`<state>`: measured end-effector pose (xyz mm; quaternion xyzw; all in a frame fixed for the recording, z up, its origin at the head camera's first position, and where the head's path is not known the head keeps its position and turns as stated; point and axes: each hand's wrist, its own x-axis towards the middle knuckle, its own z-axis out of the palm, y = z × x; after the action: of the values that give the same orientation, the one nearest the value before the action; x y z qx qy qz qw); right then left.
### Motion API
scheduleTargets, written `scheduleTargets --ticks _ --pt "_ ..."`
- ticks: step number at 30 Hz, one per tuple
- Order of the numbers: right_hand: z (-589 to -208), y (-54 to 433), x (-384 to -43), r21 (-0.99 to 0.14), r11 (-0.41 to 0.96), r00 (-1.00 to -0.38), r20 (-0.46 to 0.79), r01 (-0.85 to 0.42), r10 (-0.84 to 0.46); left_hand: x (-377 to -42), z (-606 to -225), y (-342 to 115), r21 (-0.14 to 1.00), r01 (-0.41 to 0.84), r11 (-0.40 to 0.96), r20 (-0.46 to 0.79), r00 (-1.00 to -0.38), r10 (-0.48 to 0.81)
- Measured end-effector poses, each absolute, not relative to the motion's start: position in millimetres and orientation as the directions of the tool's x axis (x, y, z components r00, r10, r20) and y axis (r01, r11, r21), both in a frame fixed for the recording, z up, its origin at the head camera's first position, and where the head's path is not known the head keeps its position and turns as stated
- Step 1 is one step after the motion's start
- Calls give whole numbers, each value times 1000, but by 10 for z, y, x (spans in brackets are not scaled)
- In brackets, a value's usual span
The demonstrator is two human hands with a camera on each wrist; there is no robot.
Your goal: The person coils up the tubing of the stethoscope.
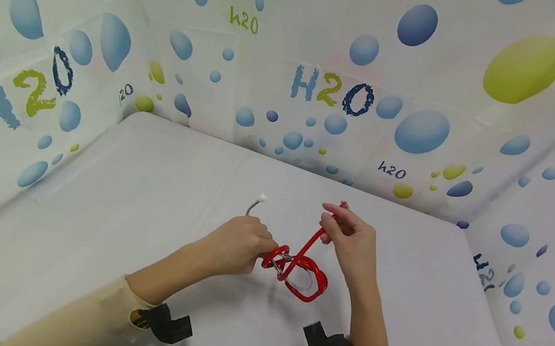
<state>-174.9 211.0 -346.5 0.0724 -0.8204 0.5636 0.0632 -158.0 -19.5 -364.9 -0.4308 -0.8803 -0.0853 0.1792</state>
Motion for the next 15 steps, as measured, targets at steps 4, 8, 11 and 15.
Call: scheduleTargets --ticks 4,8,11,15 --pt "-3485 2143 -1776 -919 335 -978 199 -208 -62 -1575 -3589 -239 0 808 589 488 -515 705" --pt "-3494 2155 -1791 -899 352 -965 229 -261 -130 -1537 -3498 -247 2 831 557 566 -460 684" --pt "-3486 2132 -1781 -872 358 -940 280 -334 -193 -1489 -3389 -270 19 836 548 625 -437 647" --pt "-3442 2069 -1729 -859 315 -908 333 -404 -256 -1438 -3235 -322 36 838 544 707 -406 579"
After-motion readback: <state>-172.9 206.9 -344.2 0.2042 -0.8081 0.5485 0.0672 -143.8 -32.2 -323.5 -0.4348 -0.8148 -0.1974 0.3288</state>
